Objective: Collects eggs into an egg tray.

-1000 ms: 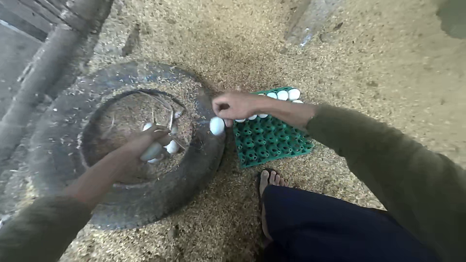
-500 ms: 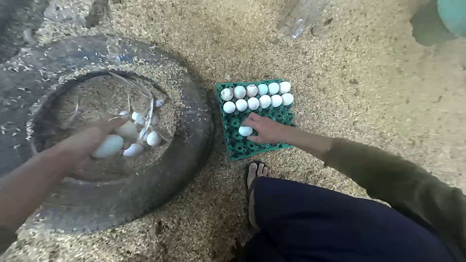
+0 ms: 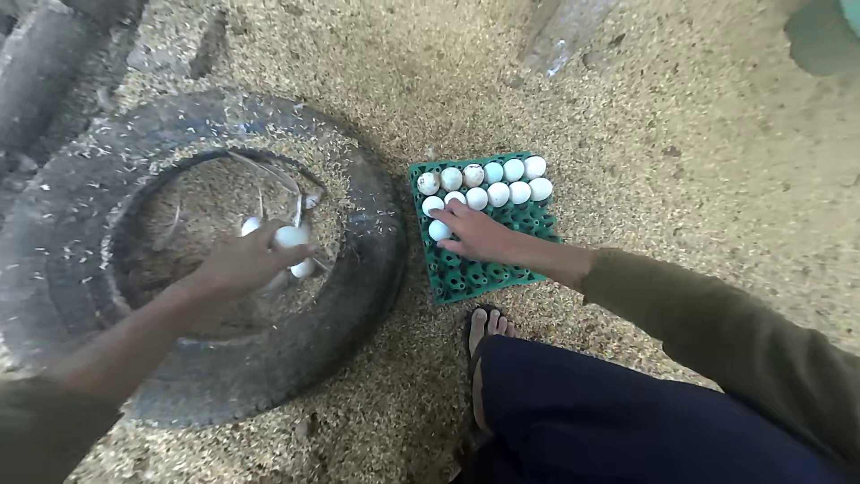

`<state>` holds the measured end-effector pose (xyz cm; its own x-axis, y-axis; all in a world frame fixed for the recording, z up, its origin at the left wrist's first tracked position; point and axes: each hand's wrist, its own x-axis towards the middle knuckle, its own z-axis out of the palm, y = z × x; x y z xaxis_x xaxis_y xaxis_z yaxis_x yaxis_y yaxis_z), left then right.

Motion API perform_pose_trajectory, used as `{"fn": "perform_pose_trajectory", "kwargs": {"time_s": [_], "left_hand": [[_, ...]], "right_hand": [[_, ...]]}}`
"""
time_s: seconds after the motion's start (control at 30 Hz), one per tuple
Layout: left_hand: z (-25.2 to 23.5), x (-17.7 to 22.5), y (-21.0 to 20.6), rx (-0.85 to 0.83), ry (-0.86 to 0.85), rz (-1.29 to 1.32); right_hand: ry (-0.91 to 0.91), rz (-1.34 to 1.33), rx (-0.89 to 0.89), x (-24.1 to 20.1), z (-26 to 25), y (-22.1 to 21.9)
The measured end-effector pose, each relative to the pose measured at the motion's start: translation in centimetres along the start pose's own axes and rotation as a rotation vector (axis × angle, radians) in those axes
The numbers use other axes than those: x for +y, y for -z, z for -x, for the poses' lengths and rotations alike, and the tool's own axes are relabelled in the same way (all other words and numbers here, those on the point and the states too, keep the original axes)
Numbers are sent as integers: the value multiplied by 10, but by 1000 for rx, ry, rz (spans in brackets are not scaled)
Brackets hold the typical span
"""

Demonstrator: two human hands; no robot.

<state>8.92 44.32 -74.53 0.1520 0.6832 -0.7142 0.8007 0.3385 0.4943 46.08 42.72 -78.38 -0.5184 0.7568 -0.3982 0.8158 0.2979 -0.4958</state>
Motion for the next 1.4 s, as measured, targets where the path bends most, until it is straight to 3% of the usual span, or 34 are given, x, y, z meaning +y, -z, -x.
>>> {"fn": "perform_pose_trajectory", "kwargs": {"time_s": [0.1, 0.27, 0.4, 0.47, 0.53, 0.67, 0.83, 0.97, 1.1, 1.17, 1.23, 1.33, 1.4], "left_hand": [[4, 25, -16, 7, -130, -153], [6, 68, -53, -20, -274, -275], [17, 88, -71, 7, -301, -267], [19, 87, -76, -65, -276, -191], [19, 84, -79, -167, -218, -38], [17, 89, -78, -284, -5, 447], [6, 107, -85, -275, 85, 803], [5, 113, -95, -279, -4, 933], [15, 128, -104, -373, -104, 1003], [20, 127, -101, -443, -147, 835], [19, 118, -86, -473, -149, 483], [11, 89, -56, -301, -161, 76], [2, 59, -32, -159, -123, -14]], "right_hand": [[134, -207, 168, -25, -3, 9], [32, -710, 8, -82, -9, 18], [-13, -880, 31, -85, -6, 1], [-55, -963, 12, -77, 3, 1], [-117, -941, 34, -59, 13, 5], [-177, -477, 235, -6, 25, 10], [-12, -124, 288, 20, 28, -4], [276, -340, 290, -31, 31, 2], [398, -450, 313, -54, 32, -9], [417, -480, 328, -49, 35, -10], [282, -495, 248, -37, 44, -2], [-81, -379, 163, 1, 58, 16], [-179, -226, 192, 28, 64, 20]]}}
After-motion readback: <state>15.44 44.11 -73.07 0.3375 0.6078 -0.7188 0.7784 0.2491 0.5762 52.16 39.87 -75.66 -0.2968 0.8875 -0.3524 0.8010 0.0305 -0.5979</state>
